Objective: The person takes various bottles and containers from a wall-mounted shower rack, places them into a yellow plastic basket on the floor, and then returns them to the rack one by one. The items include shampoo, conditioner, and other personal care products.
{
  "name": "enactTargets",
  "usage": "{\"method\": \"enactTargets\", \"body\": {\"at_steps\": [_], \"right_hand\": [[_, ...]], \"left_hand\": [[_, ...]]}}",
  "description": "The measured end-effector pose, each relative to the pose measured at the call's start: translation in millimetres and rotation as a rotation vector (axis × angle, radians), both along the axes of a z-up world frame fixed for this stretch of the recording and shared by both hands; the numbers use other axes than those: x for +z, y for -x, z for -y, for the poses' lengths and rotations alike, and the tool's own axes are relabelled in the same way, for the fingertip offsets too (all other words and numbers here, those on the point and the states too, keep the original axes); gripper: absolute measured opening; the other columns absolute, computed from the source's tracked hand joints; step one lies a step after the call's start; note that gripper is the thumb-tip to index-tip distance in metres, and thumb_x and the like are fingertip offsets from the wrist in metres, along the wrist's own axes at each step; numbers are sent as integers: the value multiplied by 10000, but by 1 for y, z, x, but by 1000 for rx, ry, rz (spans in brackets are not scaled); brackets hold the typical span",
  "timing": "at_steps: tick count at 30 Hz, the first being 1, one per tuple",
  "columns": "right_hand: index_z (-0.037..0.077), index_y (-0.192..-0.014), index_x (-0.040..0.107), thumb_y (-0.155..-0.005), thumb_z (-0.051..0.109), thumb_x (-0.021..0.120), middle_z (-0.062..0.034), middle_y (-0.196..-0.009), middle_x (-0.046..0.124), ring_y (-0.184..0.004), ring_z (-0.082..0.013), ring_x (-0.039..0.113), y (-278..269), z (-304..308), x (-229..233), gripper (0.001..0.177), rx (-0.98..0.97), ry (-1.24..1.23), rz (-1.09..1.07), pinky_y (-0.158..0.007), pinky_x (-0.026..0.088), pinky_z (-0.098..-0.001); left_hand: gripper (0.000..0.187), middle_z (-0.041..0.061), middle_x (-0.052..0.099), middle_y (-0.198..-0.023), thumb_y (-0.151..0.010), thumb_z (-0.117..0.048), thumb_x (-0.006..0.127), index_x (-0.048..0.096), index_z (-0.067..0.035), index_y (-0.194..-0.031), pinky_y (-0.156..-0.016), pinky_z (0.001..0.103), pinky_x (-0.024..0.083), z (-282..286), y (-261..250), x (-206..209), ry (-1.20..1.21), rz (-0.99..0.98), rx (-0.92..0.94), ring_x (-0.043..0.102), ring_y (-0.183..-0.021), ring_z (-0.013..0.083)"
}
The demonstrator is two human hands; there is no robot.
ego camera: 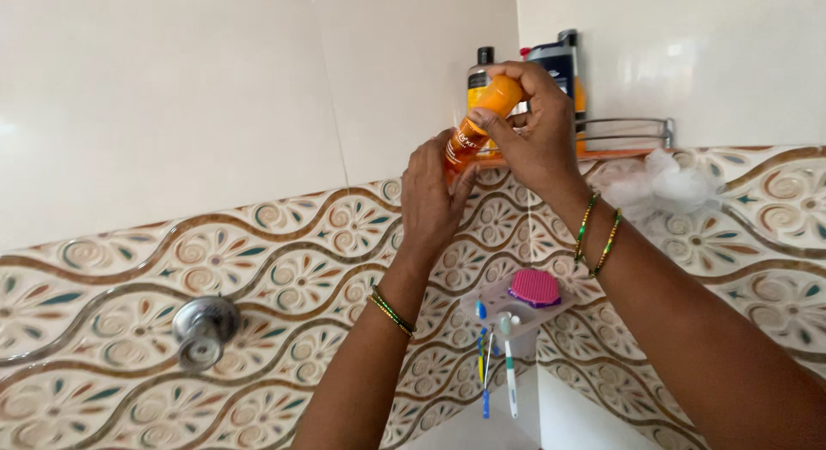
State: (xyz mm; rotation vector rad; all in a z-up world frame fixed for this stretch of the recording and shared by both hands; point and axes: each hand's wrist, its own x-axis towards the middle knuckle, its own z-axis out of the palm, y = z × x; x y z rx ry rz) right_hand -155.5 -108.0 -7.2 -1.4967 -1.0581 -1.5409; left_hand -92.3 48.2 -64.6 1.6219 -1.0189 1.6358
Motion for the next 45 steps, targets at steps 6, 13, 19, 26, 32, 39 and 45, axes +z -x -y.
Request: {"method": "enactTargets", "body": {"at_steps": [6, 13, 19, 26, 32, 39, 45], "right_hand": [[20, -1294, 609, -956, 41, 828, -71, -1248, 654, -1101, -113, 665, -10, -27, -30, 404, 101, 108, -141, -852, 619, -248], [14, -1279, 626, -955, 32, 849, -56, -1212, 675, -1098, -111, 655, -22, -53, -65, 393, 170, 180, -185, -882, 554, -258], [-4, -1269, 615, -1084, 11, 863, -50, -1194, 674, -1089, -95, 645, -21, -69, -83, 310, 270, 281, -49, -973, 557, -254], [1, -1341, 634, -1046, 56, 840, -43, -1232, 685, -1118, -104, 663, 5, -101, -108, 363, 354, 210, -228, -883, 624, -254], [-4, -1310, 667, -1072, 88, 833, -33, -1162, 692, -1074, -102, 648, 16, -130, -138, 304, 469, 189, -368, -901, 618, -271], [4, -1269, 662, -961, 149, 816, -27, -1106, 706, -996, -83, 657, 51, -179, -167, 374, 534, 133, -536, -813, 562, -243], [0, -1265, 651, -900, 174, 801, -46, -1107, 730, -936, -73, 664, 72, -209, -174, 431, 649, 118, -614, -753, 572, -240]], "left_hand": [[562, 181, 669, -1131, -968, -269, 710, 481, -16, -1414, -921, 475, 486, -24, 20, -36, 11, -132, 42, 626, -1058, 363], [585, 215, 664, -1070, -978, -309, 713, 452, -43, -1429, -841, 494, 495, -60, 38, -75, 4, -313, 139, 633, -986, 390], [582, 201, 673, -1072, -995, -337, 699, 443, -49, -1432, -841, 478, 502, -84, 61, -95, -1, -378, 129, 646, -976, 370], [550, 210, 669, -1154, -1016, -344, 697, 444, -41, -1398, -915, 473, 507, -108, 88, -117, -9, -394, 101, 646, -1050, 376], [538, 216, 672, -1169, -1011, -310, 711, 437, -34, -1384, -914, 473, 508, -142, 115, -146, 4, -473, 104, 645, -1065, 394], [527, 220, 646, -1157, -956, -230, 704, 438, -27, -1364, -882, 455, 525, -185, 153, -169, 13, -549, 73, 658, -1016, 386], [483, 213, 671, -1111, -952, -247, 722, 469, -39, -1307, -840, 447, 531, -206, 180, -173, 36, -576, 132, 674, -1002, 383]]}}
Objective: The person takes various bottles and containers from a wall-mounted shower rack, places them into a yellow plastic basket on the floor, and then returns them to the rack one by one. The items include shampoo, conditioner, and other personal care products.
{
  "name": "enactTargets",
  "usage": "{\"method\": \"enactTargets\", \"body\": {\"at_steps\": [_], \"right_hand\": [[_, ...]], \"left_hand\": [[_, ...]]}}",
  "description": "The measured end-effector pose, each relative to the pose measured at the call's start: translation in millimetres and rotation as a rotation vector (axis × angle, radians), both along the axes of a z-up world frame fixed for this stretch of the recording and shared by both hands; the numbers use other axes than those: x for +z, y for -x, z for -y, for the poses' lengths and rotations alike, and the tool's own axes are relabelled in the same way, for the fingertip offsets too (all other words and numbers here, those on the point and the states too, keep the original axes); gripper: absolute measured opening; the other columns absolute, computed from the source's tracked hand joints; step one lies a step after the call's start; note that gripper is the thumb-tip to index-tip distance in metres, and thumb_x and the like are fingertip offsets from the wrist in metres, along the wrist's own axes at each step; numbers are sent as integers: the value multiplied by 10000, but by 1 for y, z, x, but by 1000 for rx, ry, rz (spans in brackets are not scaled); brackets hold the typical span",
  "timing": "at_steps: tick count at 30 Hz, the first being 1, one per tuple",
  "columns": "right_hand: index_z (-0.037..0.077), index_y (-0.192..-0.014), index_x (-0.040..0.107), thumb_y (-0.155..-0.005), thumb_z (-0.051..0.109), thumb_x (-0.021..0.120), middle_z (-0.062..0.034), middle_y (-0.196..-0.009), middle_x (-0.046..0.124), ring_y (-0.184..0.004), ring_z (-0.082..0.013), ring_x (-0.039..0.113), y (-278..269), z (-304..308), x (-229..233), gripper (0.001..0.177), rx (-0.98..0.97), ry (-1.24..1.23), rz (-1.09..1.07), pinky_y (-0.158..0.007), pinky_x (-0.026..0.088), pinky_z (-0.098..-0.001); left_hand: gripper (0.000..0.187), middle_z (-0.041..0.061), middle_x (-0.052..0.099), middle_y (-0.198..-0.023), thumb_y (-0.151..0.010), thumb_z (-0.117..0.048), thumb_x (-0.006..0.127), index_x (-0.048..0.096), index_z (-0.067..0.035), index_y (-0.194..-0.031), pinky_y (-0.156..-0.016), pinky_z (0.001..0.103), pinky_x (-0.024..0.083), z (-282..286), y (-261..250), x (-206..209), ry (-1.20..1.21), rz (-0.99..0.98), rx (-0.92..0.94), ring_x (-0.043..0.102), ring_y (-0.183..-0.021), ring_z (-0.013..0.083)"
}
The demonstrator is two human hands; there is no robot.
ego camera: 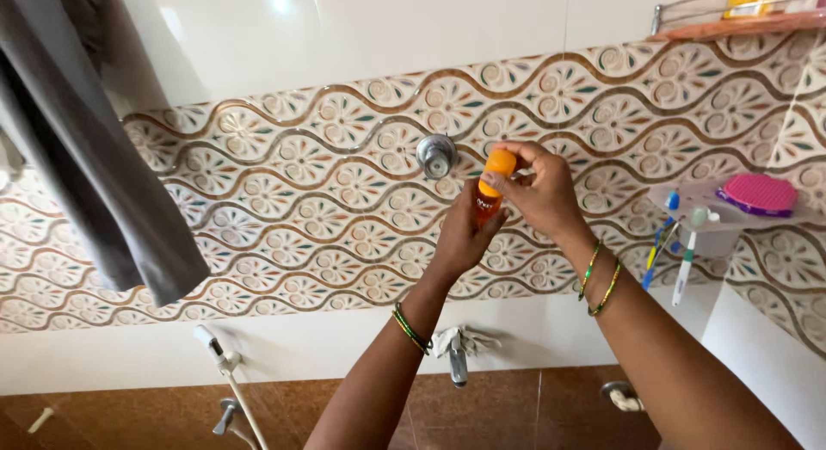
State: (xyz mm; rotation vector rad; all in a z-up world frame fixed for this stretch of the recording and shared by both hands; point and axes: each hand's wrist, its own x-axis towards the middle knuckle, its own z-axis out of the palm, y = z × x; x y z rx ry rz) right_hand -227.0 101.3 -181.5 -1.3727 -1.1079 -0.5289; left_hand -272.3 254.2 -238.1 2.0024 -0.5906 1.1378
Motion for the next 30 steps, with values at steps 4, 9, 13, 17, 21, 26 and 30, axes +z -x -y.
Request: {"method": "enactTargets", "body": {"at_steps": [4, 9, 13, 17, 21, 26, 30], "right_hand": [[-7, -1229, 681, -888, 155, 809, -65, -1059, 738, -913, -84, 675, 5, -10, 1, 398, -47, 58, 31, -743, 572, -248], [-15, -1202, 685, -889, 156, 809, -71, -1041, 733, -909, -97, 678, 8, -27, 5, 377, 29, 49, 56, -761, 582, -250], [-14, -1190, 680, -890, 163, 806, -66, -1047, 740, -923, -99, 686, 13, -43, 7, 370, 83, 64, 72, -785, 590, -247], [-15, -1203, 682, -890, 161, 810, -60, -1054, 732, -926, -100, 681, 23, -69, 7, 381, 152, 66, 46, -788, 593, -258], [-18, -1229, 684, -894, 146, 813, -65, -1082, 724, -952, -108, 672, 37, -97, 3, 395, 210, 68, 128, -790, 587, -265], [-4, -1233, 677, -888, 147, 820, -55, -1087, 734, -939, -96, 689, 52, -137, -1, 402, 368, 83, 74, -811, 594, -258], [0, -1228, 688, -894, 150, 827, -59, -1054, 734, -928, -102, 688, 65, -166, -5, 392, 438, 108, 89, -802, 597, -268]], "left_hand": [[470, 214, 671, -1108, -947, -237, 728, 476, -45, -1294, -832, 445, 536, -11, 16, 1, 34, -33, 10, 679, -1001, 386], [503, 206, 674, -1108, -925, -221, 725, 458, -47, -1313, -819, 428, 543, -24, 34, 8, 27, -18, 13, 684, -999, 374], [513, 188, 680, -1114, -930, -218, 723, 464, -42, -1337, -837, 410, 555, -39, 48, 8, 35, -27, 20, 697, -1000, 342], [490, 182, 687, -1106, -936, -224, 743, 476, -34, -1300, -831, 403, 564, -61, 61, 7, 42, -60, 117, 703, -982, 320], [521, 172, 691, -1103, -934, -216, 731, 467, -44, -1350, -831, 391, 564, -86, 83, 2, 65, -52, 167, 704, -977, 306], [530, 155, 687, -1094, -932, -212, 730, 456, -57, -1358, -833, 387, 570, -113, 113, -6, 88, -27, 285, 712, -981, 288], [480, 158, 693, -1082, -942, -217, 734, 467, -65, -1310, -837, 397, 565, -130, 137, -10, 119, -71, 412, 711, -974, 294]]}}
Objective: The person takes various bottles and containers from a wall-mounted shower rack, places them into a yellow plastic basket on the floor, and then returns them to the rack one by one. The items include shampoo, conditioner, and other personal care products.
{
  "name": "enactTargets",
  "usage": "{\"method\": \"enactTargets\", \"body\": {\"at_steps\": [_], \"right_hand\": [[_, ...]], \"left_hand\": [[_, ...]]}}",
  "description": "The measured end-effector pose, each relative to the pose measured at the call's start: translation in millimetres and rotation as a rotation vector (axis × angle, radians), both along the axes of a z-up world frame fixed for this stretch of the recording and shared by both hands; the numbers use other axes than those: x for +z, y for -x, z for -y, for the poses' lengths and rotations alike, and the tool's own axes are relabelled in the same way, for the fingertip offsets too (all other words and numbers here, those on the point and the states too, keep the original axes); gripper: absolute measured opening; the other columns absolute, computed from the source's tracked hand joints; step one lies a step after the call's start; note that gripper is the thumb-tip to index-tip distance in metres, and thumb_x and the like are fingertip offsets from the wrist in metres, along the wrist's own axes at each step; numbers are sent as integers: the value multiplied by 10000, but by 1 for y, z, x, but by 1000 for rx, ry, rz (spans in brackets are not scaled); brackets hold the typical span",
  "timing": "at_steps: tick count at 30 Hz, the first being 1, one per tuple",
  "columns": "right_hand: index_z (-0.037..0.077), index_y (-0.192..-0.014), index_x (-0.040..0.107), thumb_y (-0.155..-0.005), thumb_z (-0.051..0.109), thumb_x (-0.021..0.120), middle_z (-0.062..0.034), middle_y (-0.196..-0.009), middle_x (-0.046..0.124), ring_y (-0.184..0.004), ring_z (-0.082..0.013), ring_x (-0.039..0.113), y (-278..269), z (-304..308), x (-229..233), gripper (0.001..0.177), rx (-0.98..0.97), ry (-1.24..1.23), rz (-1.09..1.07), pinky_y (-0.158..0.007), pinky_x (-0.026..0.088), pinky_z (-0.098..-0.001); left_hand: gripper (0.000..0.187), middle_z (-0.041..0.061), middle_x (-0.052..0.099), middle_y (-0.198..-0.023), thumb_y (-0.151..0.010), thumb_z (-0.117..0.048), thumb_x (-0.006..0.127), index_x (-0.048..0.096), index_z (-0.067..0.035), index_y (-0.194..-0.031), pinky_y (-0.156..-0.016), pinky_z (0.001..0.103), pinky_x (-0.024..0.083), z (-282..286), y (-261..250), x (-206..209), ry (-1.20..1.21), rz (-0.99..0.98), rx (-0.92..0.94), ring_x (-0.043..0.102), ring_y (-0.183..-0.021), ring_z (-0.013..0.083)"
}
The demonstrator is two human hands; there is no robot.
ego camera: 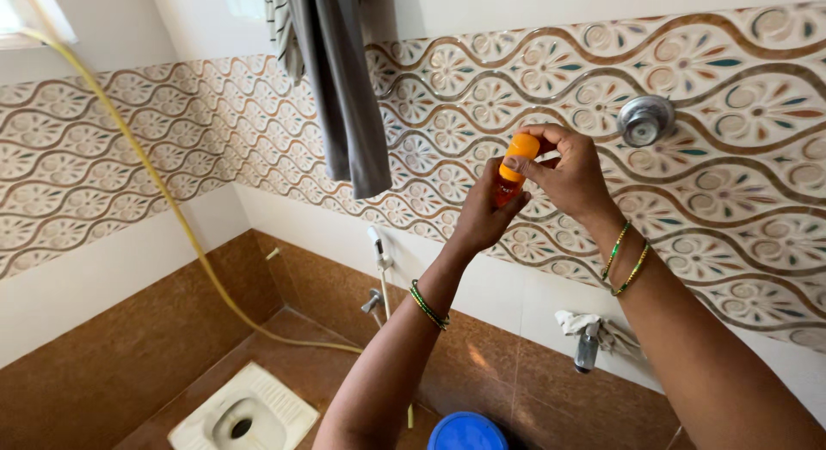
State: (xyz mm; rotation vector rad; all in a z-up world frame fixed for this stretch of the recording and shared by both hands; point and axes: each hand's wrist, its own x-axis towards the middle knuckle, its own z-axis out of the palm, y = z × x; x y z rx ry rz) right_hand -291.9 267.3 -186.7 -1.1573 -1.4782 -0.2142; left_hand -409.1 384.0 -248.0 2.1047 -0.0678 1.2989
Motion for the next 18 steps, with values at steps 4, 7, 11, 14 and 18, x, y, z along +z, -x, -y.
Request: {"method": "enactTargets", "body": {"at_steps": [4, 7, 11, 14, 18], "right_hand": [[3, -1228, 685, -898, 158, 833, -57, -1049, 723, -947, -103, 677, 17, -25, -8, 393, 122, 8, -18, -809, 606, -273], [7, -1228, 684, -895, 173, 835, -57, -1045, 726, -942, -102, 683, 30, -42, -13, 402, 190, 12, -17, -817, 610, -273], [-1, -1201, 697, -885, 183, 846, -66, -1031, 733, -935, -115, 686, 44, -62, -14, 395, 174, 11, 43, -787, 590, -279], [7, -1212, 702, -900, 205, 848, -52, -1026, 734, -924, -109, 687, 55, -78, -23, 397, 283, 26, 10, -789, 608, -273], [9, -1193, 704, -885, 188, 844, -43, -1043, 745, -929, -109, 708, 76, -92, -38, 383, 352, 71, 22, -784, 602, -270]], "left_hand": [[501, 160, 682, -1108, -931, -217, 727, 455, -69, -1324, -845, 403, 552, -11, 28, -6, 17, 13, 97, 693, -1011, 298], [464, 158, 689, -1109, -932, -219, 736, 484, -71, -1293, -858, 403, 556, -16, 48, -11, 50, 0, 177, 696, -1019, 292], [460, 142, 693, -1118, -929, -224, 738, 496, -78, -1292, -879, 385, 570, -26, 65, -13, 109, 22, 208, 704, -1038, 254], [408, 141, 696, -1115, -962, -222, 746, 507, -62, -1251, -870, 374, 574, -32, 80, -26, 143, -4, 283, 701, -1025, 236], [466, 135, 704, -1077, -937, -223, 748, 497, -59, -1294, -844, 358, 574, -39, 100, -41, 270, -2, 278, 706, -987, 222]]}}
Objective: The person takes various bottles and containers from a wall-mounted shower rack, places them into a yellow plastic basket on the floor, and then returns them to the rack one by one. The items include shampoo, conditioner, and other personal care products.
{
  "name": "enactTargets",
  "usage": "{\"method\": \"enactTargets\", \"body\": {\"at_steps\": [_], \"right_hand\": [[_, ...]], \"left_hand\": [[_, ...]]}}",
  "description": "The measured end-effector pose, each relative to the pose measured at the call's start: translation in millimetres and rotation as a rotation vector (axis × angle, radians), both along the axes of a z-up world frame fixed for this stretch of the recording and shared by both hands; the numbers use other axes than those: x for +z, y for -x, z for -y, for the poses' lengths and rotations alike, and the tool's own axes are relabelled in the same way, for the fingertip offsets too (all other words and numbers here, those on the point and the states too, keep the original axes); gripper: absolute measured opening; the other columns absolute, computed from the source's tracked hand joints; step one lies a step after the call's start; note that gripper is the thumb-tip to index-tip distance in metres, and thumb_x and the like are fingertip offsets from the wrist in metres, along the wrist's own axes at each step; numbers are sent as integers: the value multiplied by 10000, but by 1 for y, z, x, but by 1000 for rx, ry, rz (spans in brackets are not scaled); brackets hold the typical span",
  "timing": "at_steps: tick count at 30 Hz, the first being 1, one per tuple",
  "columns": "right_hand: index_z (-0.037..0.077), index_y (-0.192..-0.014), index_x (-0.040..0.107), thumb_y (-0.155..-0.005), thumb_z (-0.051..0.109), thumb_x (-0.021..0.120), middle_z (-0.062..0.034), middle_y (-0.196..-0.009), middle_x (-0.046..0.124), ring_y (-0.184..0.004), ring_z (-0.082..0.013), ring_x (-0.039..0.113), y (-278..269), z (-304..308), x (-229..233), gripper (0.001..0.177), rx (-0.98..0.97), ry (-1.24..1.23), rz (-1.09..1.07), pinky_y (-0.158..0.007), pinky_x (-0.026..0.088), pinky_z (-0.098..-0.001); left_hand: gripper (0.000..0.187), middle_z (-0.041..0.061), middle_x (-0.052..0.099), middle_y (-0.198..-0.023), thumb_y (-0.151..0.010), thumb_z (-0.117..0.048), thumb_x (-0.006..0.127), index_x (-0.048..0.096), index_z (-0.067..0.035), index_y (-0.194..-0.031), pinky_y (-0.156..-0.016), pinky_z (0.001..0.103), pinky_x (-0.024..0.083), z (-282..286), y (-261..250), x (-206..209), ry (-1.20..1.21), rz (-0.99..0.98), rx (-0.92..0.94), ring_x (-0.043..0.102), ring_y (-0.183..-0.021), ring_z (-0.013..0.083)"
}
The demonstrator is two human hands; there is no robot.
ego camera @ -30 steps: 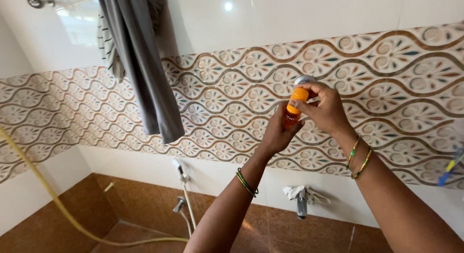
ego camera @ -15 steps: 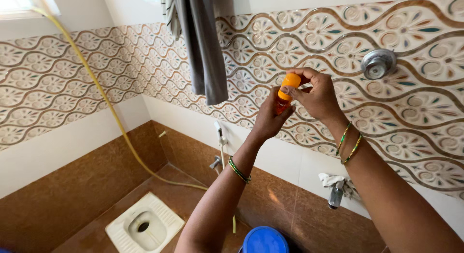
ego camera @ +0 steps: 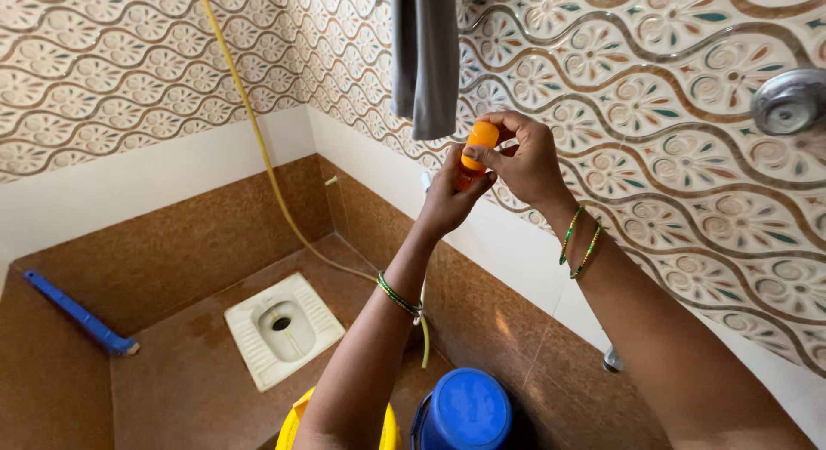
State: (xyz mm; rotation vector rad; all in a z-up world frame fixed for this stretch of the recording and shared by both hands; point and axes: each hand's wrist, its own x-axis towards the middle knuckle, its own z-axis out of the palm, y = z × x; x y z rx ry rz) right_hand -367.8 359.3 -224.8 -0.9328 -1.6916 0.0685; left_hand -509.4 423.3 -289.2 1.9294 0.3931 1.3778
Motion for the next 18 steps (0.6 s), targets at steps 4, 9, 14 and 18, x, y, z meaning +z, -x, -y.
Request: {"method": "enactTargets", "body": {"at_steps": [4, 9, 14, 18], "right_hand": [[22, -1179, 706, -865, 185, 859, -40, -1039, 751, -924, -106, 710, 21, -9, -15, 386, 27, 67, 29, -769, 585, -266], [34, -1188, 705, -855, 204, 875, -34, -1058, 755, -952, -109, 706, 45, -13, -39, 410, 83, 105, 47, -776, 565, -270], [35, -1156, 721, -848, 220, 902, -25, -1039, 763, -946, -116, 718, 65, -14, -66, 402, 99, 157, 84, -774, 562, -278], [37, -1171, 718, -843, 216, 905, -36, -1054, 743, -942, -117, 700, 79, -15, -90, 418, 145, 211, 62, -762, 567, -274]], "left_hand": [[511, 124, 691, -1085, -917, -232, 745, 488, -48, -1318, -832, 347, 569, -6, 26, -11, 65, 48, -45, 670, -979, 194], [401, 126, 690, -1058, -872, -227, 833, 665, -7, -1162, -898, 377, 549, -3, 74, -20, -181, -95, 174, 674, -1003, 227], [429, 115, 688, -978, -761, -292, 880, 745, -40, -1081, -858, 399, 525, 14, 110, -28, -116, -311, 341, 666, -945, 263], [448, 108, 680, -911, -741, -337, 891, 763, -62, -1070, -844, 392, 539, 24, 124, -48, -12, -345, 395, 673, -886, 264]]}}
